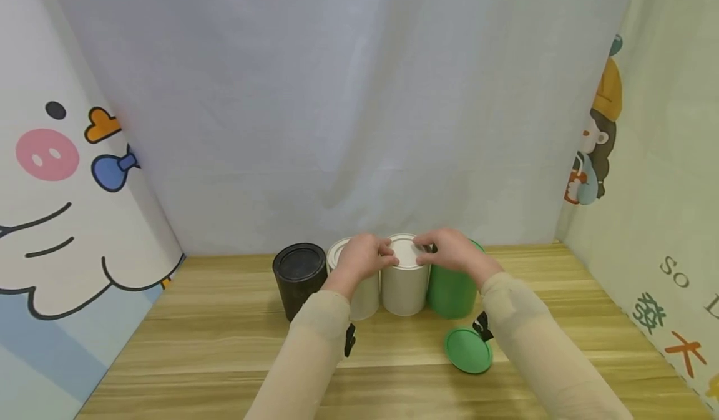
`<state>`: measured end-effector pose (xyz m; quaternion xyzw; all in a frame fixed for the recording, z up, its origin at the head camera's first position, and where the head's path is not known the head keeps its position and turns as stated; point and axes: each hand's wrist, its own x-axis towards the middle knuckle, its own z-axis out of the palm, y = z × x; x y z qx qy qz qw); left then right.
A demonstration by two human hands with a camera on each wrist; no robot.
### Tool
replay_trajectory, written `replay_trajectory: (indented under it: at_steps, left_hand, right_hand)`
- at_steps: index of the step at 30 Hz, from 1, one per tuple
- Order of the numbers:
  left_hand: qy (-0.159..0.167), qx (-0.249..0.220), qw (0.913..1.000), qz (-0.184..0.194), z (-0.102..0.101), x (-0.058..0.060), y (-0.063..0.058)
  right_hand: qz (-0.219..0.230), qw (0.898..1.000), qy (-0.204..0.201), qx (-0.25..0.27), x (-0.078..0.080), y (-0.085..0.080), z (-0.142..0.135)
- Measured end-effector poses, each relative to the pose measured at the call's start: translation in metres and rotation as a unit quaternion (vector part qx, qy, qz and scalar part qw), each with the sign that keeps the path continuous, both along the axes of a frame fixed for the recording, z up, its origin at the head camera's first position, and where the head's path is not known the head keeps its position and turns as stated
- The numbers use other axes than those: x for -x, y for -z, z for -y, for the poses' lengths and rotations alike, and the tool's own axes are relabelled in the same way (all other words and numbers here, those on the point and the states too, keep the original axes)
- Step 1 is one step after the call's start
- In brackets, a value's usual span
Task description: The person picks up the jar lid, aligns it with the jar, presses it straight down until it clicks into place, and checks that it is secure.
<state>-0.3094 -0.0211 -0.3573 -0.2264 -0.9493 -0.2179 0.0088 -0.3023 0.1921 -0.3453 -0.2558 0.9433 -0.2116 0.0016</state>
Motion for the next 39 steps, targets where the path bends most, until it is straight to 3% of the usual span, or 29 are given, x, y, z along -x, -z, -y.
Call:
replay_trajectory:
  at_steps: [10, 18, 27, 39]
  left_hand:
    - [-0.013, -0.024, 0.9996, 0.004, 0.001, 0.002, 0.002]
    - [-0.013, -0.016, 0.9997, 0.016, 0.000, 0.003, 0.001]
    - [0.024, 0.020, 0.9987, -0.039, -0.002, 0.000, -0.001]
    - [0.041, 0.026, 0.9941, -0.097, -0.002, -0.007, 0.011]
  right_hand:
    - [-0.023, 1.000, -0.019, 0.005, -0.001, 0.003, 0.002]
    - [-0.039, 0.999, -0.025, 0.000, -0.003, 0.005, 0.000]
    - [-0.049, 0.998, -0.031, 0.000, -0.007, 0.003, 0.003]
    - [-0.077, 0.996, -0.032, 0.021, -0.006, 0.024, -0.005]
